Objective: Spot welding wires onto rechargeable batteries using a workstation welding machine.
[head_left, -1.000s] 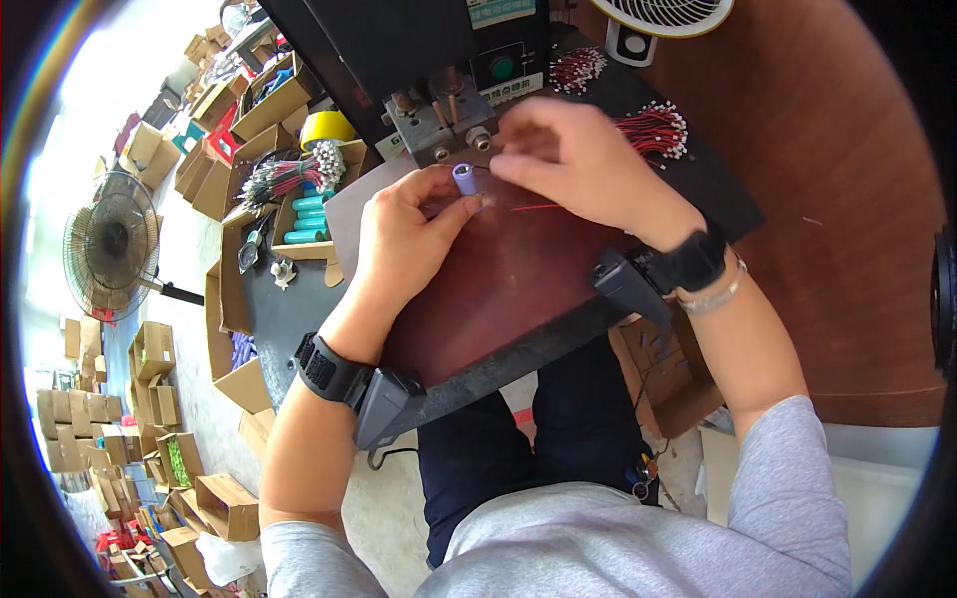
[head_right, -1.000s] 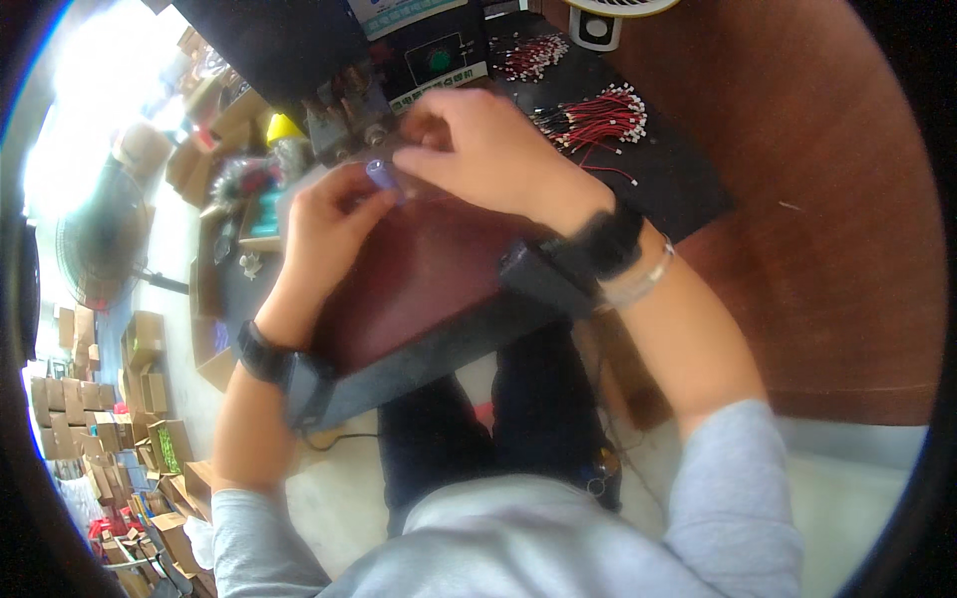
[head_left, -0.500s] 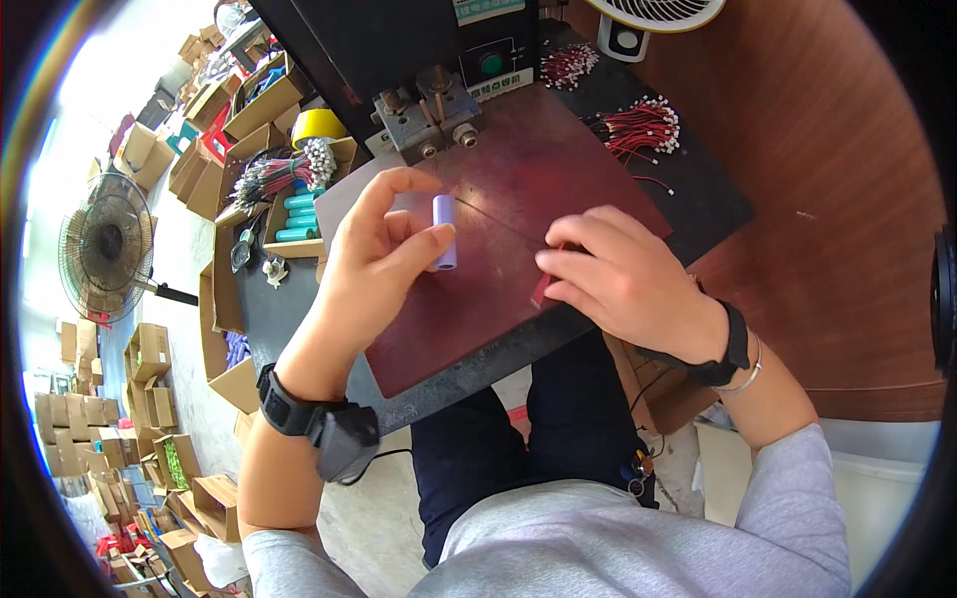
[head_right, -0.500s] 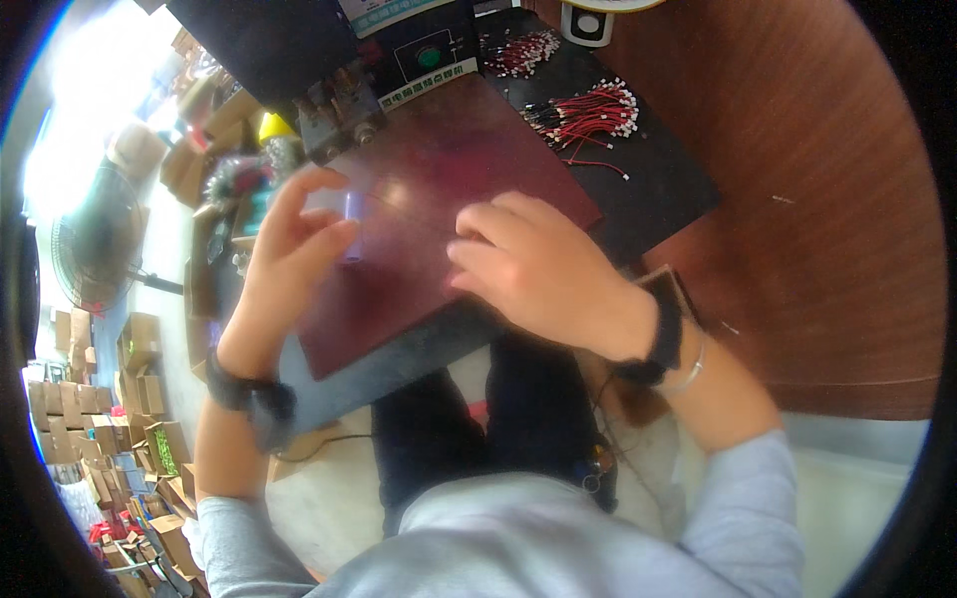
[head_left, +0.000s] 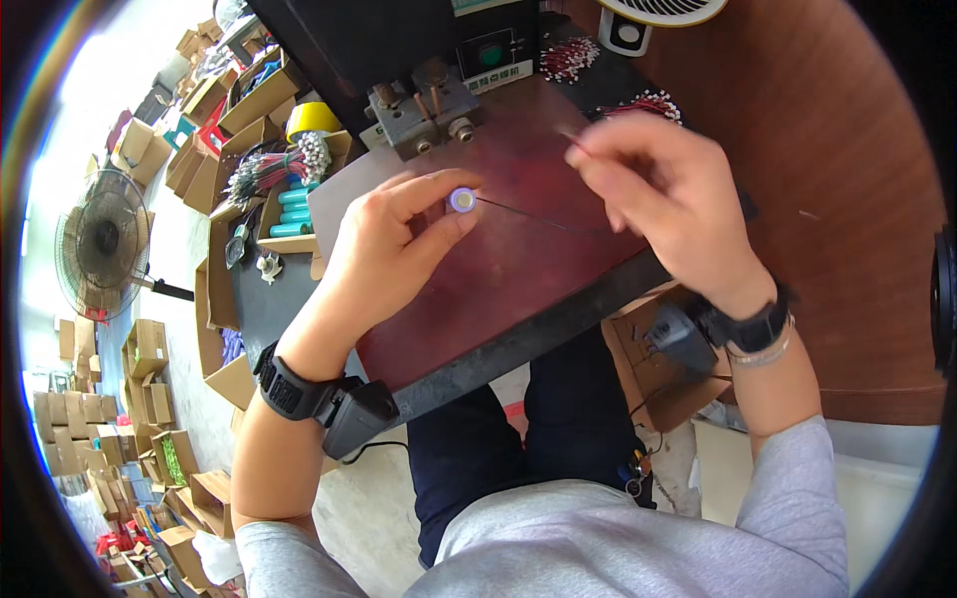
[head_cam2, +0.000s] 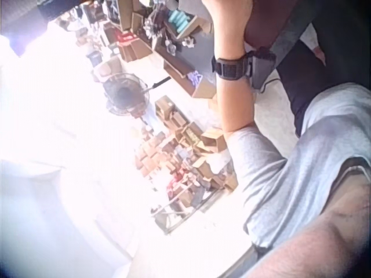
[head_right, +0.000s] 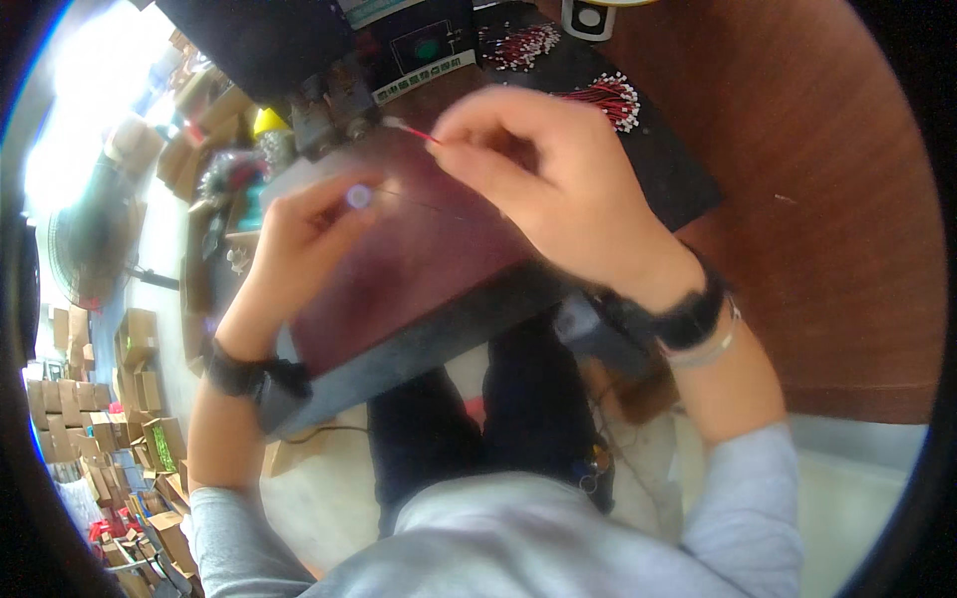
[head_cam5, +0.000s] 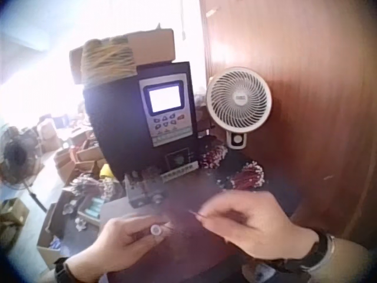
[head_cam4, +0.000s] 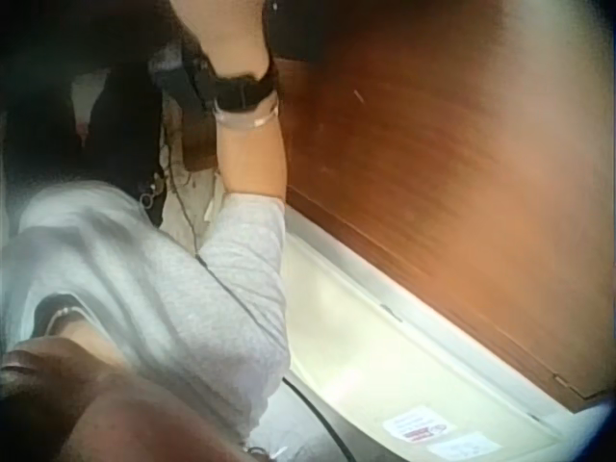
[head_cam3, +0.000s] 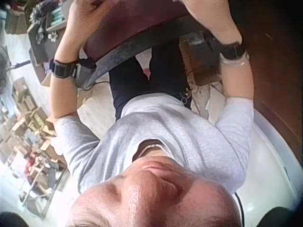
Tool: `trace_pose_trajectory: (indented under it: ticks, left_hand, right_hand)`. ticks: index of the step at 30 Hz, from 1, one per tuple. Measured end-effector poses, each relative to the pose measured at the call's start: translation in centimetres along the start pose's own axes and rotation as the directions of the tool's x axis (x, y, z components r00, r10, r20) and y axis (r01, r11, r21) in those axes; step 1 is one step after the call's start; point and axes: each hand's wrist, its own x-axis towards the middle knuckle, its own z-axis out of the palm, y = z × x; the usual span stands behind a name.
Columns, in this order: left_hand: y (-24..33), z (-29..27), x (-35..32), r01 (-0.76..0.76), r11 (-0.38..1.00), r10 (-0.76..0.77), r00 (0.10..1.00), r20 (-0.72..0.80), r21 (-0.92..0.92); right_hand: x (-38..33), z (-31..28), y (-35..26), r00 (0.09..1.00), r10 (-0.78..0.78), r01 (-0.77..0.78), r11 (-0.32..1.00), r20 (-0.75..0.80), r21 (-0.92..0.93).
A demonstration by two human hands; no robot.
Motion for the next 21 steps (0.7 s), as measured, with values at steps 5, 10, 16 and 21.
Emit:
trace_pose_trajectory:
  ticks: [5, 10, 16, 21]
  left_hand:
    - [-0.5, 1.2, 2.3, -0.097, 0.974, 0.112, 0.992, -0.062, 0.204]
    - [-1.2, 1.3, 2.2, -0.006, 0.982, 0.034, 0.989, -0.143, 0.189]
    - [-1.5, 1.4, 2.4, 0.034, 0.973, -0.012, 0.995, -0.096, 0.229]
    - [-2.0, 1.5, 2.4, -0.028, 0.981, 0.056, 0.988, -0.144, 0.192]
  right_hand:
    - [3.6, 1.1, 3.4, 0.995, -0.052, 0.079, 0.934, 0.085, -0.35]
    - [5.0, 2.4, 5.2, 0.984, 0.142, -0.139, 0.99, 0.104, -0.038]
    - [5.4, 3.2, 6.5, 0.97, 0.185, -0.216, 0.955, 0.161, 0.201]
    - [5.8, 3.4, 5.9, 0.929, 0.304, -0.364, 0.852, 0.211, 0.377]
